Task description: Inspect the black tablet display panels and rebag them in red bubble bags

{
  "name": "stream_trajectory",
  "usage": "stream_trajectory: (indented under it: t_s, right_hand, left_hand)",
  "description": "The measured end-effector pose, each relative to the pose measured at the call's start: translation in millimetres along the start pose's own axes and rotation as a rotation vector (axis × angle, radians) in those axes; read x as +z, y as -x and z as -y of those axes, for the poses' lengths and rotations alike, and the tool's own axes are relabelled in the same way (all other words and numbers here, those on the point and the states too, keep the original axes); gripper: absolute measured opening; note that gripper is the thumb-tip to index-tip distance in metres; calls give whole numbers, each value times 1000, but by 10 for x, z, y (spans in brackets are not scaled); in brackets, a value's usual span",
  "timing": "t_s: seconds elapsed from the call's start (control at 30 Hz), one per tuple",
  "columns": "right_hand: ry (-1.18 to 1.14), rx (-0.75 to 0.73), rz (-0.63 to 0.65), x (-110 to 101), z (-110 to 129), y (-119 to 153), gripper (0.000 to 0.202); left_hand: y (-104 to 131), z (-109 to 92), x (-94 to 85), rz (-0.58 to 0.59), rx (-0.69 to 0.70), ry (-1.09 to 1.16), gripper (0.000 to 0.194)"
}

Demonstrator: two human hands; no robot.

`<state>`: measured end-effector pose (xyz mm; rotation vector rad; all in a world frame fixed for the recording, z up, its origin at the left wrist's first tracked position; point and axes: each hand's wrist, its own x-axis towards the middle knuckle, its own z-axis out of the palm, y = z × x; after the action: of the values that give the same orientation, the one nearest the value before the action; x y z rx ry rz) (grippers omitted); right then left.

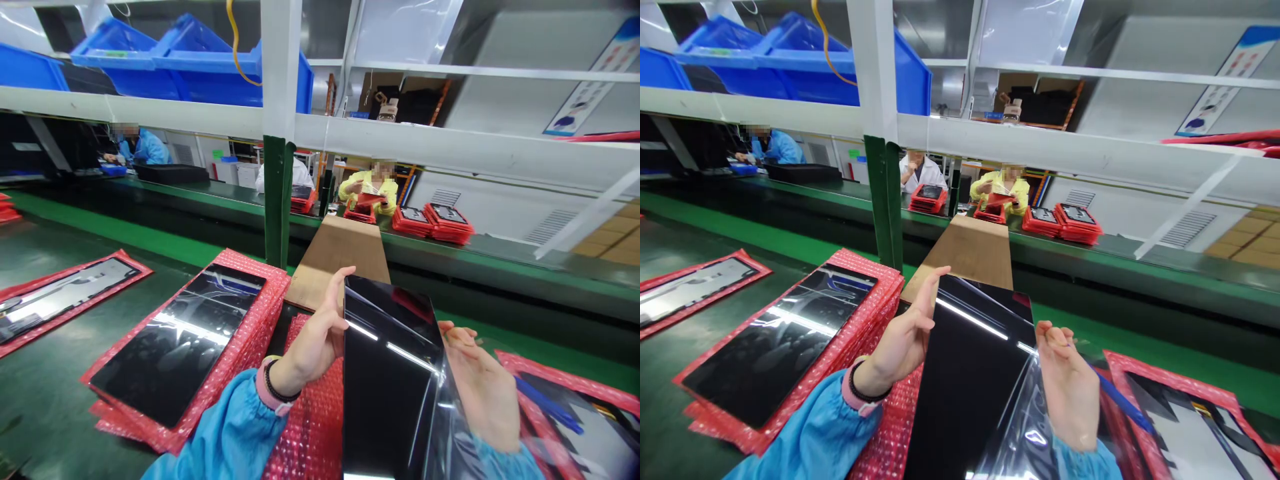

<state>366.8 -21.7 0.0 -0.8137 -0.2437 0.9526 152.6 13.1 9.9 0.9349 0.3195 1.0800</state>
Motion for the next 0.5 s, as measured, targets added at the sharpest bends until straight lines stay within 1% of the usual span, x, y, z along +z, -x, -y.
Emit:
stream_trajectory:
  t_s: [0.07, 0.13, 0.23, 0.3, 0.4, 0.5]
  right_hand:
    - [0, 7, 12, 4, -5, -6, 28]
    - [10, 2, 23, 10, -22, -6, 28]
    - [57, -17, 34, 10, -92, 16, 31]
    - [107, -28, 37, -6, -176, 44, 39]
    - [191, -27, 69, -59, -334, 90, 49]
    - [244, -40, 159, -144, -491, 125, 52]
  left_hand:
    - [-8, -3, 8, -4, -32, 59, 73]
    - [-24, 2, 21, -13, -34, 90, 64]
    - [-41, 24, 37, -67, 46, 62, 47]
    - [-32, 43, 36, -119, 110, 31, 40]
    - [21, 68, 9, -204, 91, -5, 38]
    - [101, 112, -71, -281, 49, -92, 44]
